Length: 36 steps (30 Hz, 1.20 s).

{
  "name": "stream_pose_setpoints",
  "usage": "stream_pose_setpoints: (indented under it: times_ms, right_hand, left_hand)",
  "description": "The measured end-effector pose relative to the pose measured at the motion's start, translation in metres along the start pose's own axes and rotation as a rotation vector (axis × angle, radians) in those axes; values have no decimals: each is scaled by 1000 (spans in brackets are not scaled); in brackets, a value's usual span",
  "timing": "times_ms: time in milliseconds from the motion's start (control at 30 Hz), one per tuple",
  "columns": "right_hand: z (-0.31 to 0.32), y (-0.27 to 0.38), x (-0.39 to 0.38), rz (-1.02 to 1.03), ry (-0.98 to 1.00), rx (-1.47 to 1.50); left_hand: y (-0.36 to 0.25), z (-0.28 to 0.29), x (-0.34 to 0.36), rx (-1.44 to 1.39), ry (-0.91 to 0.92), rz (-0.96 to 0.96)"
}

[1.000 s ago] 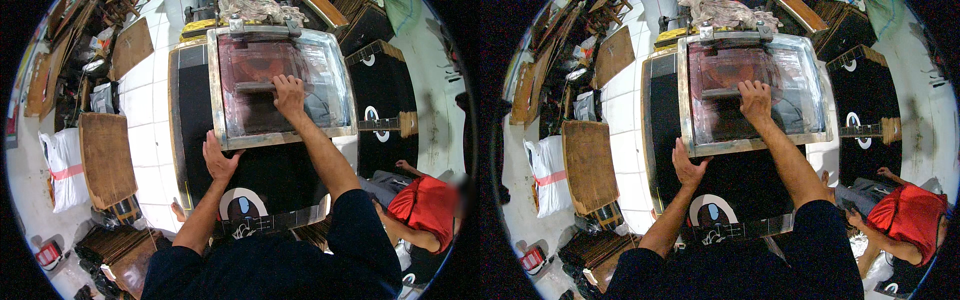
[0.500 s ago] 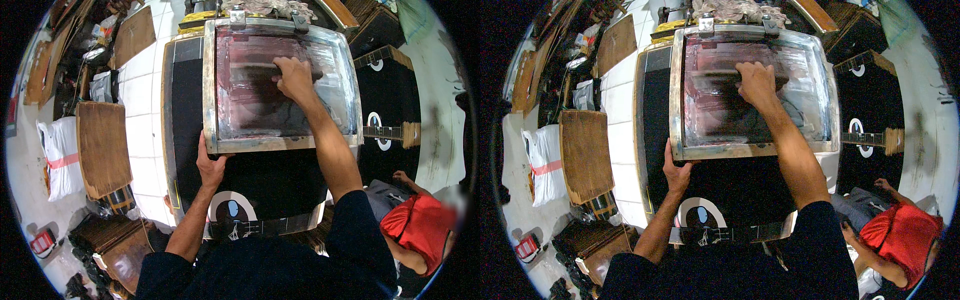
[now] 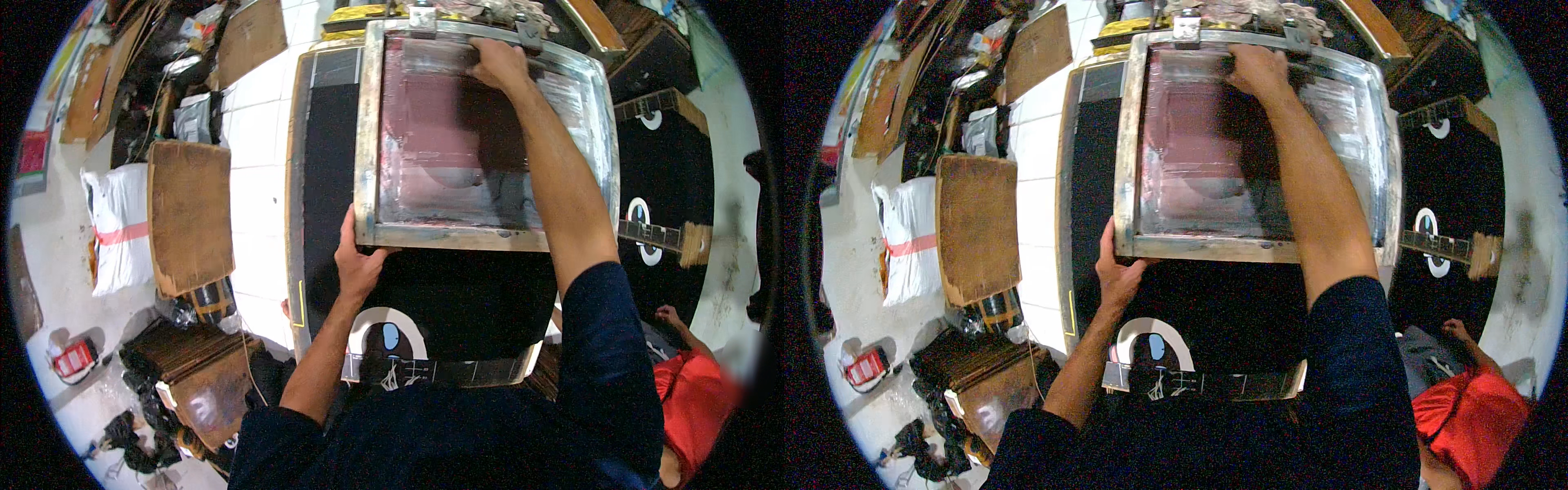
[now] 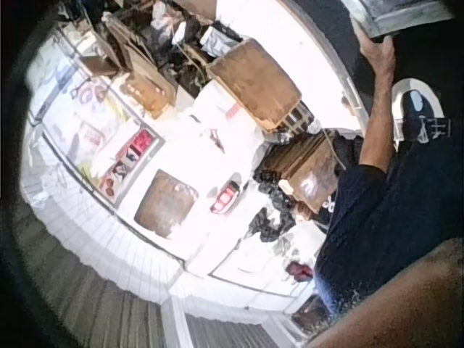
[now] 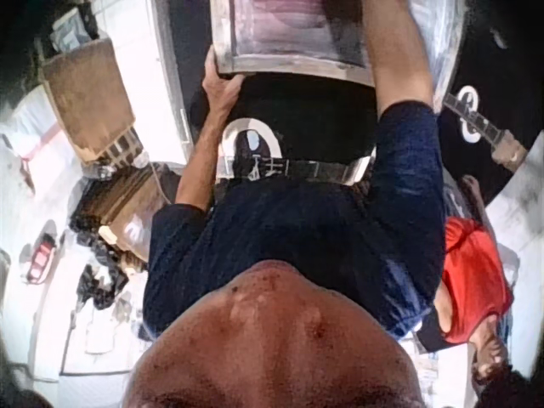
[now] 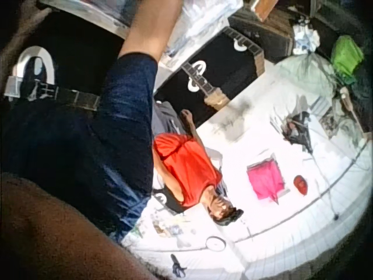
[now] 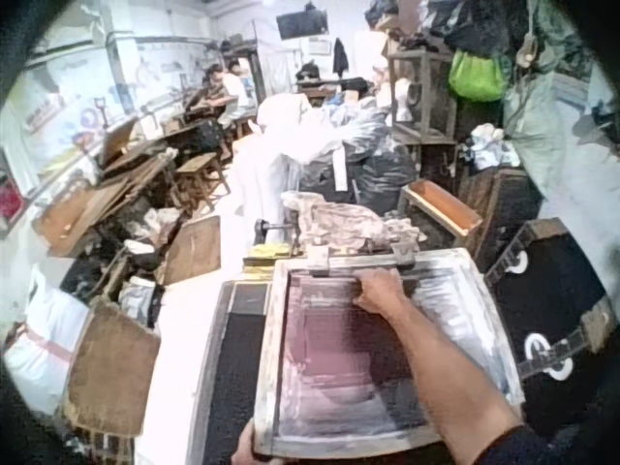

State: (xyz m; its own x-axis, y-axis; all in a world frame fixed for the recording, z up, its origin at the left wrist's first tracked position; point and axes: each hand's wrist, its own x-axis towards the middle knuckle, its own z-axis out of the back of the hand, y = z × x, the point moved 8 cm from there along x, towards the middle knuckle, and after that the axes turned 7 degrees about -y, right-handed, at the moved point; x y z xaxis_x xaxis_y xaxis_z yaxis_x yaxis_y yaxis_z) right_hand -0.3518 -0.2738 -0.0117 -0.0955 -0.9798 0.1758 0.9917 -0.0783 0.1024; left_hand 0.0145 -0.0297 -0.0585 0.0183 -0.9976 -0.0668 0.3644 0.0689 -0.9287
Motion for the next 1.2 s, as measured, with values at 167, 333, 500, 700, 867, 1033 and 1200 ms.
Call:
stream_pose_setpoints:
  times_ms: [167, 333, 500, 700, 867, 1033, 1200]
  right_hand:
    - [26, 38, -111, 73, -274, 57]
    - [34, 53, -204, -25, -203, 100]
    - [84, 74, -263, -50, -584, 156]
    - [193, 91, -281, 69, -902, 199]
    - [308, 77, -186, 168, -1110, 9]
    - [376, 93, -146, 196, -1077, 18]
    - [394, 80, -117, -1, -967, 208]
  left_hand:
    - [6, 2, -1, 35, -18, 15]
    - [3, 4, 1, 69, -42, -99]
    - [-11, 10, 1, -66, -40, -64]
    - [-133, 49, 12, -128, -91, -294]
    - [-214, 95, 69, -421, -57, -365]
    - [-99, 181, 82, -206, -173, -335]
    - [207, 265, -20, -15, -292, 232]
